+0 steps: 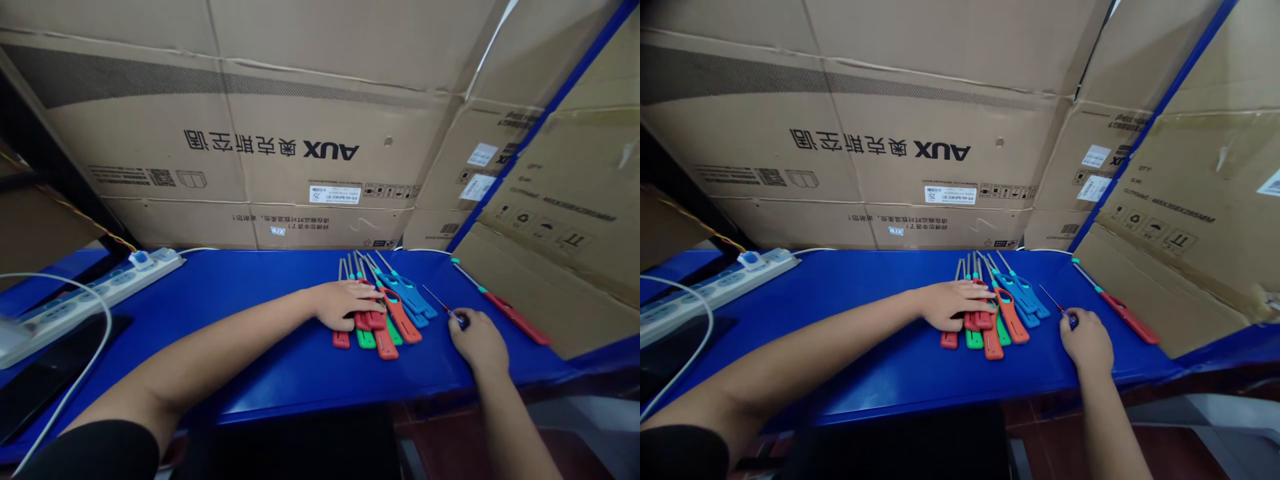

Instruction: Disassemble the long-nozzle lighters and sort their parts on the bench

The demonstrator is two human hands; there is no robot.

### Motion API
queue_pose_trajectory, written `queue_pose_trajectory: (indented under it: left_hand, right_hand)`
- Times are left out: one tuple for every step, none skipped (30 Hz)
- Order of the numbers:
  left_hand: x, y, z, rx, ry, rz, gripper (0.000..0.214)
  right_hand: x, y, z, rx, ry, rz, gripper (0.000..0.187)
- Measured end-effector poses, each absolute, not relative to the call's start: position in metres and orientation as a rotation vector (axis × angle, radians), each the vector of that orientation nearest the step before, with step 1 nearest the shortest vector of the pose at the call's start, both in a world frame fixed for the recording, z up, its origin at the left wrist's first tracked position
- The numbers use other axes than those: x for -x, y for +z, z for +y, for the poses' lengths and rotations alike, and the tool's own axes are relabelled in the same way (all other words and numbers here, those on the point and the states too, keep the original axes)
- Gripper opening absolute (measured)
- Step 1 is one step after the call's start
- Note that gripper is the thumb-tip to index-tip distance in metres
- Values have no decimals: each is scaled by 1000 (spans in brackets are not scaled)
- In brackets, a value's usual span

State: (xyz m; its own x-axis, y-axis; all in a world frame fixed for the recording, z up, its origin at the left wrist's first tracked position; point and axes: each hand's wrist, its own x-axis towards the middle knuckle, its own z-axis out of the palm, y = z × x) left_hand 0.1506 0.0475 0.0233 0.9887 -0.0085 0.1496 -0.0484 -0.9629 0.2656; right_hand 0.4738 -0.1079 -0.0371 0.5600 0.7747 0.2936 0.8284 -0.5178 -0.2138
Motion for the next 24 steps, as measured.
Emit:
queue_pose_trajectory:
  left_hand:
    - [-145, 19, 46, -2865, 278, -60, 64]
    - [-138, 16, 44, -2872, 327, -72, 60]
    - [-130, 15, 42, -2882, 355, -78, 56]
    - [-123, 14, 40, -2891, 368, -76, 52]
    - [-115, 14, 39, -2901, 370, -68, 49]
    - [-107, 15, 38, -2907, 367, -55, 45]
    - [-101, 17, 38, -2906, 366, -36, 43]
    - [-94, 18, 38, -2898, 365, -14, 40]
    - [-88, 20, 38, -2886, 369, 11, 39]
    - [-82, 21, 39, -2873, 373, 39, 38]
    - [-77, 21, 40, -2862, 380, 74, 37]
    - [-71, 22, 41, -2855, 386, 109, 37]
    - [-65, 22, 42, -2854, 382, 139, 37]
    - [-59, 22, 42, -2855, 369, 163, 38]
    - [-53, 22, 42, -2854, 346, 182, 39]
    - [-47, 22, 42, -2849, 313, 196, 41]
    - [-41, 22, 42, -2838, 277, 211, 43]
    - [-37, 22, 42, -2822, 243, 224, 45]
    - [-34, 21, 41, -2802, 229, 245, 46]
    - [-33, 20, 40, -2780, 246, 275, 45]
    - [-33, 19, 39, -2761, 285, 322, 43]
    - [-36, 18, 37, -2746, 338, 381, 43]
    - [-40, 16, 35, -2738, 384, 441, 44]
    - [-44, 13, 32, -2740, 403, 491, 45]
  right_hand:
    - [-474, -38, -108, 2466, -228, -1317, 41]
    - [-475, -39, -108, 2462, -226, -1320, 41]
    - [-475, -40, -108, 2456, -224, -1324, 40]
    - [-475, -41, -107, 2449, -223, -1329, 40]
    - [-476, -41, -107, 2442, -223, -1333, 40]
    - [-476, -42, -107, 2437, -223, -1335, 40]
    - [-477, -42, -107, 2433, -224, -1338, 40]
    - [-477, -42, -107, 2430, -225, -1342, 40]
    - [-478, -42, -106, 2428, -225, -1349, 40]
    - [-479, -42, -106, 2428, -225, -1359, 40]
    - [-480, -42, -106, 2430, -226, -1368, 40]
    - [-482, -41, -105, 2438, -226, -1375, 39]
    - [-484, -41, -104, 2451, -225, -1375, 39]
    - [-485, -41, -103, 2470, -221, -1367, 38]
    - [-487, -41, -101, 2493, -212, -1355, 38]
    - [-489, -41, -100, 2517, -197, -1342, 38]
    - [-491, -41, -98, 2539, -176, -1334, 38]
    - [-493, -41, -96, 2558, -155, -1332, 39]
    - [-494, -41, -94, 2573, -134, -1338, 40]
    - [-495, -40, -93, 2583, -113, -1351, 41]
    - [-495, -40, -92, 2589, -91, -1367, 43]
    - [-494, -38, -91, 2595, -67, -1383, 44]
    - [-494, -37, -91, 2602, -41, -1395, 44]
    - [-493, -35, -90, 2609, -15, -1402, 44]
